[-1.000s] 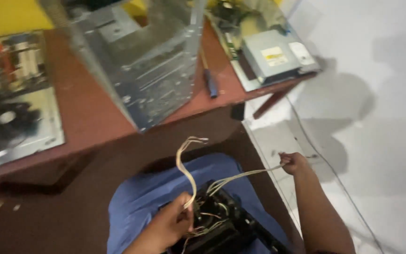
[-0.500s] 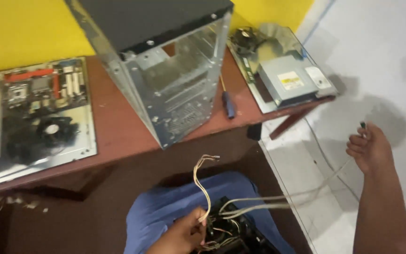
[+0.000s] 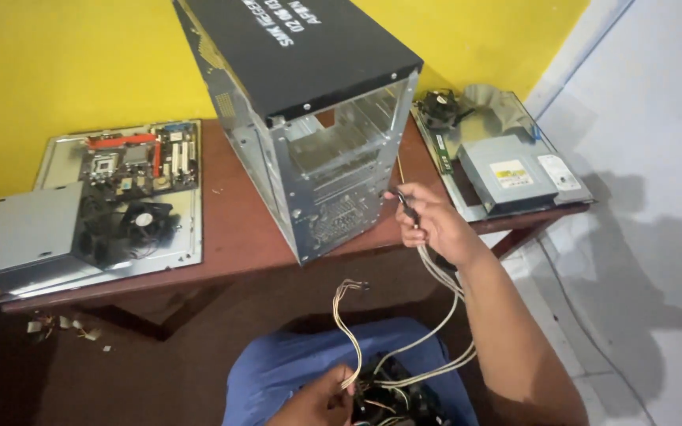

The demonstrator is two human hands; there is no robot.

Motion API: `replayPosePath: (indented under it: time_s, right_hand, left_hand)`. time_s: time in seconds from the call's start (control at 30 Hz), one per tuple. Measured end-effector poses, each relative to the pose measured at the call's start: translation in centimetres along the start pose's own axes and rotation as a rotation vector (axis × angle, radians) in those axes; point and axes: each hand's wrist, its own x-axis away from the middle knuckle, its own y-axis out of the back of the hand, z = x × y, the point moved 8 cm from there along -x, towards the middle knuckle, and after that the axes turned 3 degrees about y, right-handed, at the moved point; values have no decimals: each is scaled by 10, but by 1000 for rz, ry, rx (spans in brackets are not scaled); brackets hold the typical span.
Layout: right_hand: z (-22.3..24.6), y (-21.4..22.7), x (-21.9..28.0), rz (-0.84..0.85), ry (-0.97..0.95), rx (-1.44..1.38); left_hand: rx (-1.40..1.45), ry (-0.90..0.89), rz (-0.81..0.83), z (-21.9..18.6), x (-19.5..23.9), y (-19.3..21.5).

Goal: The person uses a screwdriver to fasten screws into the back of a computer case. They then place a fan onto a motherboard and insert a front panel with wires into the case.

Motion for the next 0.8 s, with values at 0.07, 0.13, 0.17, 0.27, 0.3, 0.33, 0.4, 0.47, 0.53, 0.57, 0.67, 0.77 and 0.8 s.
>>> replayPosePath:
  time_s: [0.07,0.13,0.17,0.27,0.3,0.33,0.4,0.47,0.53,0.57,0.67,0.77,0.8]
  right_hand:
    - [-3,0,-6,66,39,-18]
    - [-7,12,-8,-86,69,-20]
    - [-8,25,-7,-245,99,-25]
    - [-13,36,-12,-288,77,91]
    - [-10,30,-9,-286,82,96]
    - [-6,24,-7,-290,93,204]
    - [-7,24,-5,-291,106,313]
    - [-15,32,-7,-245,139,419]
    - [-9,25,-9,-287,183,398]
    - [-4,24,-9,-330,226,376]
    - [-8,35,-6,-445,182,394]
    - [-16,33,7,-570,79,376]
    - [-19,29,7,-568,76,377]
  left_hand:
    - [124,-166,68,7,-7,-5]
    - [34,-133,33,-17,1,-2]
    - [-56,-96,4,-28,5,0]
    - [29,-136,52,-18,-4,-5]
    - [27,-143,51,-16,-8,-3]
    - [75,-155,100,-14,-11,-5]
    - [122,-169,147,-9,-19,-7]
    - [86,-193,150,-3,-28,-7]
    - [259,-74,147,8,-33,-7]
    - [433,49,143,17,-35,-9]
    - [60,-143,105,-5,-26,-4]
    - [74,-63,114,-7,-23,-1]
    - [77,-62,113,-5,-24,-1]
